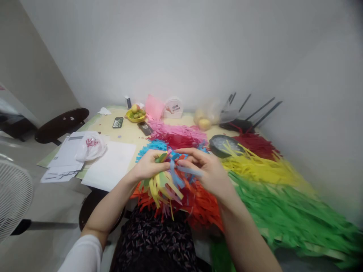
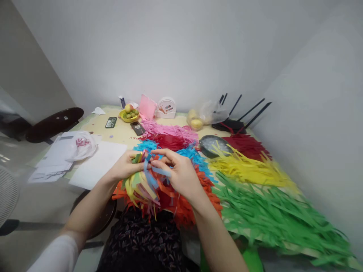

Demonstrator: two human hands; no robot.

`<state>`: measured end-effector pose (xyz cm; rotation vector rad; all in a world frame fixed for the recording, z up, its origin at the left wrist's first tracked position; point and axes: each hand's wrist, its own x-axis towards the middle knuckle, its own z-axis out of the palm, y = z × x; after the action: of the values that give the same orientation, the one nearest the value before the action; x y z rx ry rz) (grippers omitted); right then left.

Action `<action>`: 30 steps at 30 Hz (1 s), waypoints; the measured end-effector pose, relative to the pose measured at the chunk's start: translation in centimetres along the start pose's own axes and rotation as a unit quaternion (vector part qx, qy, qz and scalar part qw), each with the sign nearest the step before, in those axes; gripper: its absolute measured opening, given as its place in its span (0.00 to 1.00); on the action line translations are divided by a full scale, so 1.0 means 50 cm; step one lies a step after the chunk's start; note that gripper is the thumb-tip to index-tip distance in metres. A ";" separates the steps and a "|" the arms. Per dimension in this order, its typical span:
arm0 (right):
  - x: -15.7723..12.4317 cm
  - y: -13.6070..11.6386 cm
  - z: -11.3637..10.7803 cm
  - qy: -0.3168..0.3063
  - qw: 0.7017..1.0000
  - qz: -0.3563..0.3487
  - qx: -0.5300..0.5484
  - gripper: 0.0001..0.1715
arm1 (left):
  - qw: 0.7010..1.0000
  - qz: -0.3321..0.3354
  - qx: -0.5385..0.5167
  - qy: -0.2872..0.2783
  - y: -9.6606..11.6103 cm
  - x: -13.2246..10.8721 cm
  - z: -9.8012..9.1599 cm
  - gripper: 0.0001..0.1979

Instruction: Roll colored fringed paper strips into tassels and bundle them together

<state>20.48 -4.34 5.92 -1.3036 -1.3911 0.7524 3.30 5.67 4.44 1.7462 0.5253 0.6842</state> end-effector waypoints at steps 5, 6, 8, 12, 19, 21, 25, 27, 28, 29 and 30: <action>0.023 0.026 0.008 0.031 0.996 0.017 0.083 0.12 | 0.999 0.028 0.034 0.031 0.003 0.011 0.010 0.13; 0.028 0.032 0.009 0.062 0.992 0.011 0.112 0.12 | 0.998 0.026 0.034 0.036 -0.002 0.015 0.010 0.13; 0.040 0.040 0.006 0.142 0.971 -0.010 0.194 0.14 | 0.999 0.009 0.024 0.043 -0.016 0.023 0.008 0.12; 0.057 0.047 -0.048 0.300 0.901 -0.069 0.305 0.18 | 0.996 -0.039 -0.034 0.076 -0.051 0.043 -0.020 0.16; 0.044 0.078 -0.211 0.498 0.811 -0.142 0.273 0.06 | 0.967 -0.095 -0.089 0.217 -0.102 0.060 -0.133 0.26; 0.039 0.083 -0.198 0.514 0.821 -0.150 0.197 0.05 | 0.958 -0.079 -0.083 0.262 -0.109 0.057 -0.146 0.26; 0.032 0.067 -0.075 0.250 0.964 -0.067 -0.062 0.09 | 0.964 -0.072 -0.080 0.244 -0.102 0.045 -0.114 0.23; 0.030 0.052 -0.006 0.158 0.975 -0.075 -0.134 0.11 | 0.973 -0.072 -0.102 0.196 -0.090 0.037 -0.081 0.23; 0.030 0.045 0.021 0.137 0.976 -0.083 -0.151 0.12 | 0.974 -0.075 -0.116 0.178 -0.084 0.033 -0.064 0.24; 0.030 0.040 0.041 0.127 0.975 -0.092 -0.160 0.12 | 0.975 -0.080 -0.129 0.165 -0.079 0.028 -0.050 0.25; 0.030 0.037 0.054 0.122 0.974 -0.098 -0.164 0.12 | 0.973 -0.086 -0.141 0.159 -0.075 0.025 -0.038 0.26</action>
<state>18.67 -1.96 3.89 -1.4302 -1.4549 0.2251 2.89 8.83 1.44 1.3161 0.7511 0.8759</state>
